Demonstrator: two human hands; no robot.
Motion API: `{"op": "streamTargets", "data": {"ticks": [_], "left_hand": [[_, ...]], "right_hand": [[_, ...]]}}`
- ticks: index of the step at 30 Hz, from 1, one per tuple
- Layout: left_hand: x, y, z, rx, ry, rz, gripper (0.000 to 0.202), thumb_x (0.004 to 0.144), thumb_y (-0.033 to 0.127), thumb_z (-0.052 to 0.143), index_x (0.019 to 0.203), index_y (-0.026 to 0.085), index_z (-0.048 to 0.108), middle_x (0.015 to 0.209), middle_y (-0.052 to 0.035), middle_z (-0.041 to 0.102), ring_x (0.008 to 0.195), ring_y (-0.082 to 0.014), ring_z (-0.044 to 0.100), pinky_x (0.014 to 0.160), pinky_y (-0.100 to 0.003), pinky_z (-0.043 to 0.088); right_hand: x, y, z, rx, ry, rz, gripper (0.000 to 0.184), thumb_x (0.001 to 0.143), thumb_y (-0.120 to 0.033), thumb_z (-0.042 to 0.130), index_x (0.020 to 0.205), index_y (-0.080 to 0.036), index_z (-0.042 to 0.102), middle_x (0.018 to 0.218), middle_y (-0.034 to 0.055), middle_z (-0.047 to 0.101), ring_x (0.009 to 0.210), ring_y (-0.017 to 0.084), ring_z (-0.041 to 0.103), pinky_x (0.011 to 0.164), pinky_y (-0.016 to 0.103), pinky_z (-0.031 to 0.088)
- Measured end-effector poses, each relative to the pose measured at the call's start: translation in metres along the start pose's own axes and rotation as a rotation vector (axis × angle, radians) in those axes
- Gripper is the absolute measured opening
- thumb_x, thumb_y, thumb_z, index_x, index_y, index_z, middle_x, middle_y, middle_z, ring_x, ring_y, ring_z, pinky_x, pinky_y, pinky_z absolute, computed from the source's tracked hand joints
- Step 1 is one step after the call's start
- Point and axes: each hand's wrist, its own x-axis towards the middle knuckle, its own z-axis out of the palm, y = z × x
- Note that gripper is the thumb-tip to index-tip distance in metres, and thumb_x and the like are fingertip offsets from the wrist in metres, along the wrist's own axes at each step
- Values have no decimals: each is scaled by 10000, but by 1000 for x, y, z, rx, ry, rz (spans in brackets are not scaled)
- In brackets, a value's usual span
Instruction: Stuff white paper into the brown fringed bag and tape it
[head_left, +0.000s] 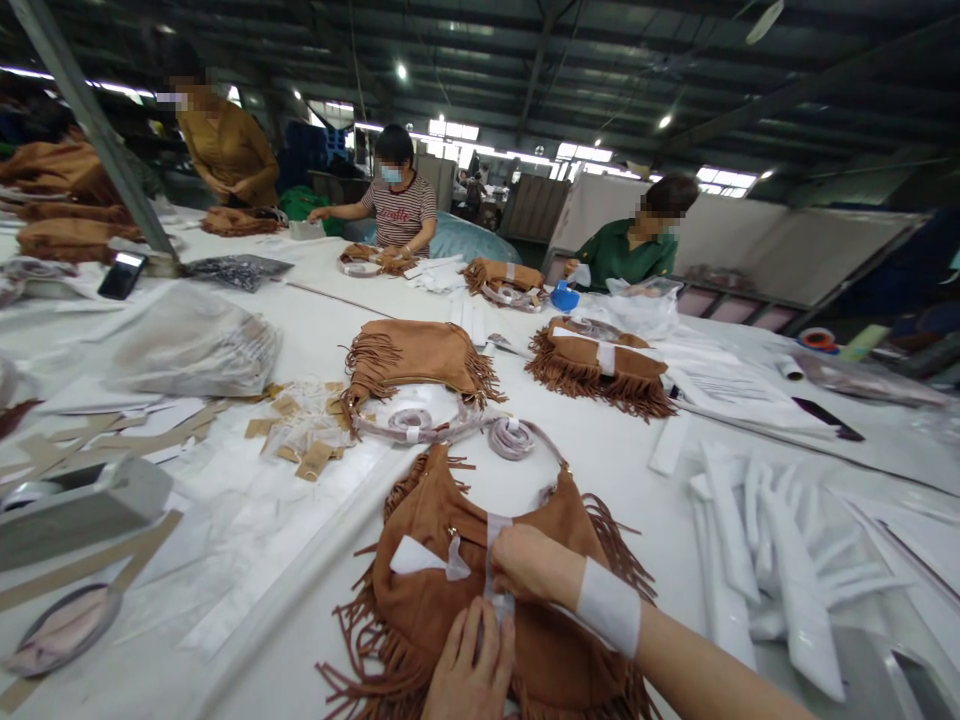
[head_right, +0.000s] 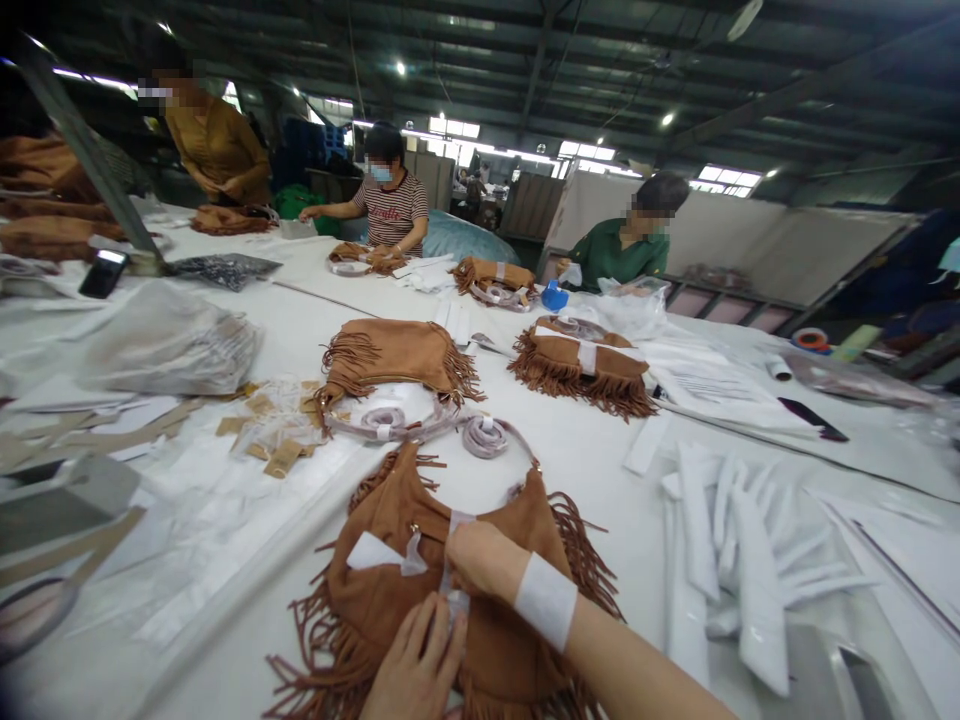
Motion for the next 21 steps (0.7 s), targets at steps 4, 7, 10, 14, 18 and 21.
{"op": "streamTargets", "data": {"ticks": [4,7,10,14,18,21], "left_hand": [[-1,5,9,-2,20,-25,839,769,668,539,1398,125,423,1340,-191,532,1240,-361,464,1000,-464,388],[0,7,8,26,33,-73,800,775,653,545,1385,147,441,1341,-172,537,1246,-348,466,1017,-460,384],[2,3,2,58,80,-45,790,782,658,526,1380,149,446,1312,-159,564,1213,-331,497,998,-439,414],[4,-4,-4,117,160,38,723,816,626,503,1351,141,476,1252,-149,604,1139,-305,551,933,-404,470],[6,1,-4,172,194,-39,507,855,412,545,1301,171,524,1251,-124,609,1143,-280,553,953,-398,467],[9,7,-3,197,281,-99,404,849,313,565,1236,198,578,1204,-100,635,1141,-268,559,970,-390,463]], "right_hand": [[0,6,-3,64,8,16,104,713,-243,672,731,-150,716,695,103,702,726,243,664,607,274,436],[2,13,-1,131,49,40,329,649,-287,776,931,-146,684,807,101,710,761,236,653,604,265,416],[9,22,4,196,88,74,579,542,-309,857,1049,-155,624,878,99,700,757,229,634,577,259,380],[16,38,7,300,115,128,368,541,-315,855,818,-191,647,700,8,663,627,169,578,530,239,332],[2,42,3,381,227,209,174,786,-321,679,709,-177,620,669,18,654,622,155,575,566,246,373],[-20,23,14,410,365,217,224,919,-315,490,805,-182,629,838,56,679,793,179,602,715,277,428]]}}
